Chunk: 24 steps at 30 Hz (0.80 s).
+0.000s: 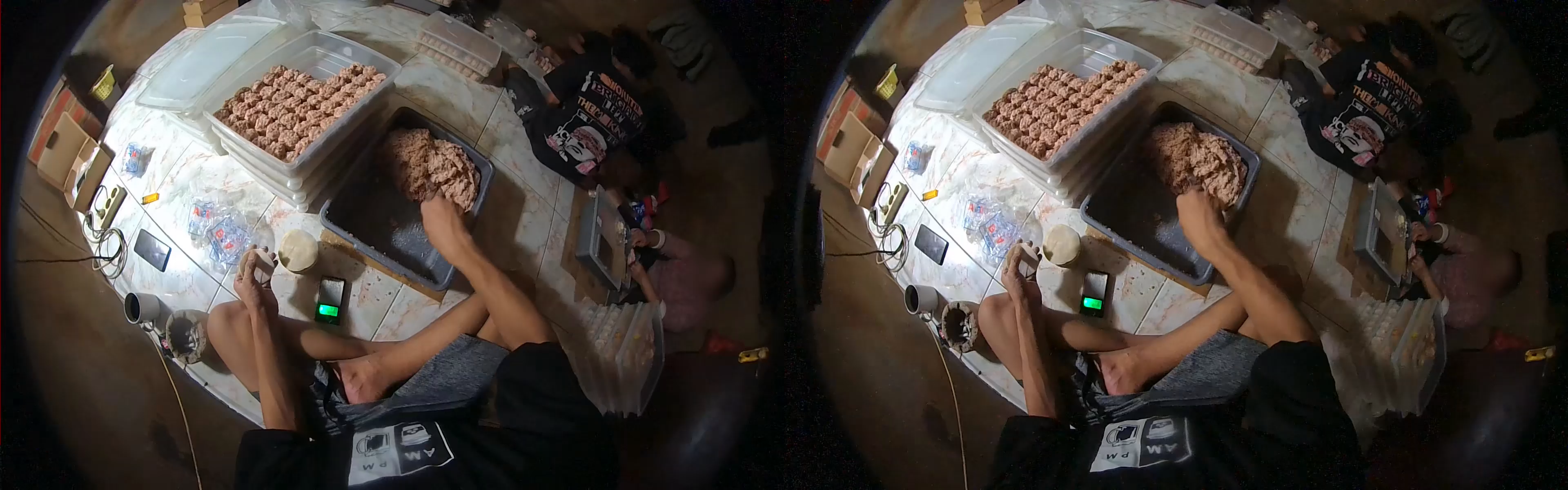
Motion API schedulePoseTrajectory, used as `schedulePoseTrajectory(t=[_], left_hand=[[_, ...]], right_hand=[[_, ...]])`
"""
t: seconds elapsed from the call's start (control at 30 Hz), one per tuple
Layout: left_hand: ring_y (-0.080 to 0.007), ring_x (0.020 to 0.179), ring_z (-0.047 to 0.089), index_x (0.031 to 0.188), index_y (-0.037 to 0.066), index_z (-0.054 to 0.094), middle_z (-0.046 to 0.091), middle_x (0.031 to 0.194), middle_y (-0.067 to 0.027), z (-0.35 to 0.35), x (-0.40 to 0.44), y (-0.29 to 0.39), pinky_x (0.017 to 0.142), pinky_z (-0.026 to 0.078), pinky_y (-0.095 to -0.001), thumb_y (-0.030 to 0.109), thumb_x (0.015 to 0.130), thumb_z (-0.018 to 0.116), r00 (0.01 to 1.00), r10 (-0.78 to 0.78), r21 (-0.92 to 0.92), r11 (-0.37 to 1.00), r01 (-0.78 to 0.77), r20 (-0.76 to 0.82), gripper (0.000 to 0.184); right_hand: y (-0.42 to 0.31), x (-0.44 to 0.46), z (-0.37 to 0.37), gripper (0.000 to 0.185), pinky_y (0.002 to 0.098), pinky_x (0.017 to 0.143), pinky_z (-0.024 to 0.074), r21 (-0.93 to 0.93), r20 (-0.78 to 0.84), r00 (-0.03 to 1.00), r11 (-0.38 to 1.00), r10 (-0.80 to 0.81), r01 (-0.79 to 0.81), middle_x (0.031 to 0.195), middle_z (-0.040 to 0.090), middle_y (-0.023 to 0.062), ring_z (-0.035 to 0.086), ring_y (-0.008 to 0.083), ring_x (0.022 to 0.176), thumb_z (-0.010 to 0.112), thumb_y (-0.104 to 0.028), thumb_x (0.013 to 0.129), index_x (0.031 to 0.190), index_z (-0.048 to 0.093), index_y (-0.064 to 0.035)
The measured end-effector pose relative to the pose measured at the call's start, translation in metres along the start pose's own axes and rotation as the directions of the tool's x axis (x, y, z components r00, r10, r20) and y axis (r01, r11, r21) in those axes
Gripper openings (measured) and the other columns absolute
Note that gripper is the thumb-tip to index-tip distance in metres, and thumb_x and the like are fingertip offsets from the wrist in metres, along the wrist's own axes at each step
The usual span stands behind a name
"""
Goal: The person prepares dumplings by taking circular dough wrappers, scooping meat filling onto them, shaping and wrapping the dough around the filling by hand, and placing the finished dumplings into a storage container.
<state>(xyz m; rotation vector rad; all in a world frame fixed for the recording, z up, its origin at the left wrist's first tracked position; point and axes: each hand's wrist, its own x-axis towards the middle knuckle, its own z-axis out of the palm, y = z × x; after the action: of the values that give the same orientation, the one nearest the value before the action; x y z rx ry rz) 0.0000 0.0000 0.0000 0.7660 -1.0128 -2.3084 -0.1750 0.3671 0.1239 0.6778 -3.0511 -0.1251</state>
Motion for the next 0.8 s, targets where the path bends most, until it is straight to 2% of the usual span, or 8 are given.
schedulePoseTrajectory(t=[0.07, 0.2, 0.33, 0.37, 0.53, 0.63, 0.67, 0.8], left_hand=[[-0.0309, 0.103, 0.074, 0.141, -0.008, 0.058, 0.072, 0.116, -0.0208, 0.0, -0.006, 0.01, 0.099, 0.062, -0.0427, 0.015, 0.099, 0.073, 1.0, 0.007, 0.023, 1.0, -0.008, 0.021, 0.05], [-0.0324, 0.109, 0.072, 0.14, -0.009, 0.059, 0.071, 0.121, -0.0229, 0.026, -0.025, 0.01, 0.101, 0.059, -0.0435, 0.013, 0.098, 0.071, 0.996, 0.011, -0.044, 0.999, -0.007, 0.087, 0.049], [-0.0366, 0.117, 0.07, 0.14, -0.01, 0.056, 0.068, 0.129, -0.025, 0.05, -0.056, 0.034, 0.105, 0.057, -0.0463, 0.014, 0.098, 0.068, 0.985, -0.04, -0.09, 0.994, 0.056, 0.17, 0.05], [-0.0378, 0.119, 0.069, 0.14, -0.01, 0.056, 0.067, 0.131, -0.0255, 0.049, -0.066, 0.033, 0.106, 0.057, -0.047, 0.016, 0.098, 0.068, 0.979, -0.061, -0.105, 0.991, 0.083, 0.195, 0.051], [-0.0423, 0.126, 0.064, 0.141, -0.009, 0.056, 0.062, 0.137, -0.0262, 0.07, -0.106, 0.009, 0.113, 0.051, -0.0525, 0.026, 0.099, 0.061, 0.946, -0.266, -0.19, 0.935, 0.3, 0.188, 0.054], [-0.0411, 0.124, 0.066, 0.141, -0.007, 0.054, 0.066, 0.133, -0.026, 0.102, -0.125, -0.003, 0.111, 0.052, -0.0508, 0.022, 0.098, 0.06, 0.877, -0.386, -0.179, 0.878, 0.445, 0.286, 0.052], [-0.0404, 0.122, 0.066, 0.141, -0.007, 0.053, 0.066, 0.132, -0.0262, 0.11, -0.131, -0.005, 0.109, 0.053, -0.0508, 0.021, 0.098, 0.061, 0.867, -0.404, -0.175, 0.869, 0.464, 0.291, 0.051], [-0.0309, 0.114, 0.071, 0.136, -0.006, 0.059, 0.068, 0.13, -0.022, 0.123, -0.124, -0.012, 0.104, 0.056, -0.0414, 0.024, 0.102, 0.064, 0.915, -0.31, -0.077, 0.937, 0.339, 0.257, 0.046]], right_hand=[[-0.018, -0.009, 0.017, 0.013, 0.0434, 0.066, 0.0627, -0.124, -0.048, 0.999, 0.992, -0.022, 0.016, 0.084, 0.077, 0.0226, 0.079, 0.0373, 0.082, 0.069, -0.005, 0.089, 0.088, 0.081, -0.0002], [-0.005, -0.021, 0.062, 0.013, 0.052, 0.068, 0.0602, 0.171, 0.006, 0.994, 0.98, -0.105, 0.103, 0.08, 0.07, 0.0305, 0.074, 0.0452, 0.076, 0.064, 0.002, 0.082, 0.08, 0.076, 0.005], [-0.009, -0.043, 0.039, 0.013, 0.053, 0.071, 0.0604, 0.129, -0.007, 0.996, 0.988, -0.089, 0.089, 0.079, 0.07, 0.0316, 0.072, 0.0486, 0.075, 0.063, 0.004, 0.08, 0.079, 0.075, 0.0058], [0.004, -0.042, 0.025, 0.011, 0.0532, 0.073, 0.0602, 0.243, 0.016, 0.997, 0.968, -0.073, 0.067, 0.08, 0.07, 0.0325, 0.072, 0.0489, 0.077, 0.063, 0.005, 0.078, 0.078, 0.074, 0.0065], [0.026, -0.021, 0.02, 0.008, 0.0532, 0.075, 0.0599, 0.286, -0.144, 0.989, 0.958, 0.039, 0.004, 0.083, 0.069, 0.0336, 0.072, 0.0486, 0.081, 0.066, 0.004, 0.076, 0.076, 0.074, 0.0054], [0.005, -0.038, 0.054, 0.007, 0.0512, 0.077, 0.0602, 0.178, -0.025, 1.0, 0.984, -0.019, 0.023, 0.083, 0.071, 0.0302, 0.072, 0.0466, 0.083, 0.068, 0.001, 0.076, 0.076, 0.074, 0.0042], [0.002, -0.048, 0.043, 0.01, 0.0515, 0.083, 0.0591, 0.115, 0.177, 0.984, 0.993, 0.001, -0.021, 0.084, 0.072, 0.0277, 0.072, 0.0453, 0.085, 0.068, -0.001, 0.078, 0.082, 0.075, 0.0039], [0.036, -0.062, 0.018, 0.024, 0.0492, 0.091, 0.0573, 0.309, 0.044, 0.999, 0.951, -0.023, 0.008, 0.09, 0.076, 0.0237, 0.073, 0.0455, 0.091, 0.068, -0.007, 0.085, 0.104, 0.078, 0.0041]])
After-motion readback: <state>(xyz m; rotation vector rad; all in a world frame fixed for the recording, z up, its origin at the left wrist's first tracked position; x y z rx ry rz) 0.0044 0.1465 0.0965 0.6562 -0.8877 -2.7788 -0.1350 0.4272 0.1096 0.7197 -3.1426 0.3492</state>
